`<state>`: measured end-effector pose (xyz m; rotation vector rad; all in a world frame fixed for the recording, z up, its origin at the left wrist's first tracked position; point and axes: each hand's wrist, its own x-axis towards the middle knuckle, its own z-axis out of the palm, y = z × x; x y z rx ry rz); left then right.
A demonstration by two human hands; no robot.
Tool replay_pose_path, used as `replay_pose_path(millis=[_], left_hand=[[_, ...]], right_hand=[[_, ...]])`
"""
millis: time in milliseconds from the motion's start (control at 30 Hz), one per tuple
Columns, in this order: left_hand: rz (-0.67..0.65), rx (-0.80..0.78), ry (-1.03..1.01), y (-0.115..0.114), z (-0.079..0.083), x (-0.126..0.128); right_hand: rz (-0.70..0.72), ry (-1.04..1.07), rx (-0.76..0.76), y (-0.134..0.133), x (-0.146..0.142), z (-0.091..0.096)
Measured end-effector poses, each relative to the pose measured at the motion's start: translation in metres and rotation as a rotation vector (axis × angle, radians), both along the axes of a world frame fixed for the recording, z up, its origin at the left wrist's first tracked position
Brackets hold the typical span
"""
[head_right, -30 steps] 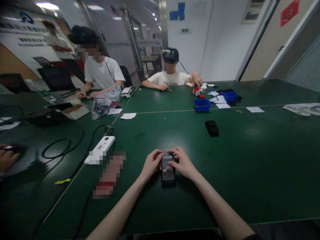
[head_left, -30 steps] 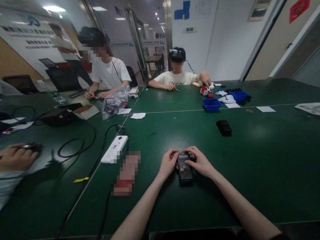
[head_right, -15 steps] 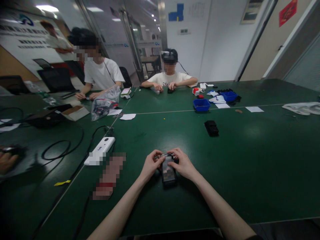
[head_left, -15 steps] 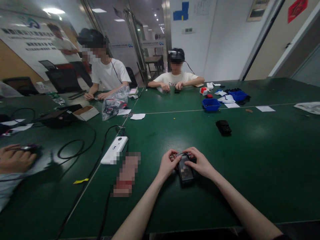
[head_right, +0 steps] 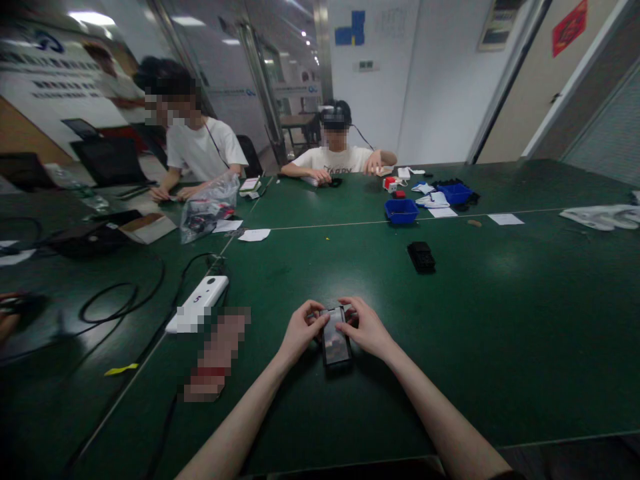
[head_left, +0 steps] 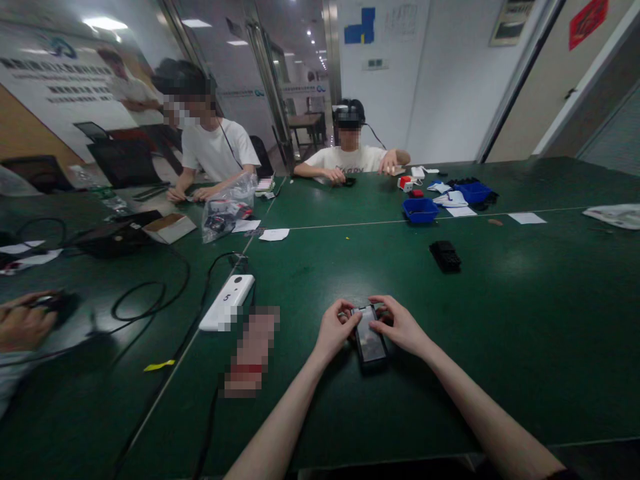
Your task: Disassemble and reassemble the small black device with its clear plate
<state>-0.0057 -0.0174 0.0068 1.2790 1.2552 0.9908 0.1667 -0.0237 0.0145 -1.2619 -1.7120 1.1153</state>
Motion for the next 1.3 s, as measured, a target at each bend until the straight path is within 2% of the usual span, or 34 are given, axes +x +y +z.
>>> replay_pose_path(millis=[233, 333, 500, 700, 867, 933, 1000, 1133, 1200, 1300], left_hand=[[0.013, 0.008, -0.018, 0.0, -0.002, -0.001], [0.019, -0.008, -0.053, -0.001, 0.0, -0.001], [0.042, -0.028, -0.095, -0.001, 0.0, 0.0], [0.09, -0.027, -0.194, -0.002, 0.003, 0.0], [0.057, -0.044, -0.248, -0.005, 0.007, 0.005], [0.043, -0.06, -0.257, -0.005, 0.007, 0.006], [0.048, -0.075, -0.251, -0.005, 0.007, 0.006], [0.059, -0.08, -0.227, -0.005, 0.006, 0.005], [0.048, -0.077, -0.212, -0.004, 0.005, 0.005], [0.021, -0.069, -0.19, -0.003, 0.003, 0.004]], right_hand=[[-0.024, -0.05, -0.114, 0.0, -0.003, -0.005], [-0.011, -0.118, -0.074, 0.0, -0.002, -0.007], [0.091, -0.146, -0.01, 0.0, 0.001, -0.006], [0.161, -0.016, 0.003, -0.004, -0.001, -0.008], [0.11, -0.035, 0.06, -0.008, 0.002, 0.0], [0.032, -0.115, 0.151, -0.008, 0.012, 0.008], [-0.107, -0.265, 0.239, -0.007, 0.03, 0.015], [-0.438, -0.769, 0.369, -0.007, 0.086, 0.016], [-0.48, -0.989, 0.41, -0.01, 0.115, 0.008], [-0.48, -1.196, 0.436, -0.018, 0.148, -0.007]])
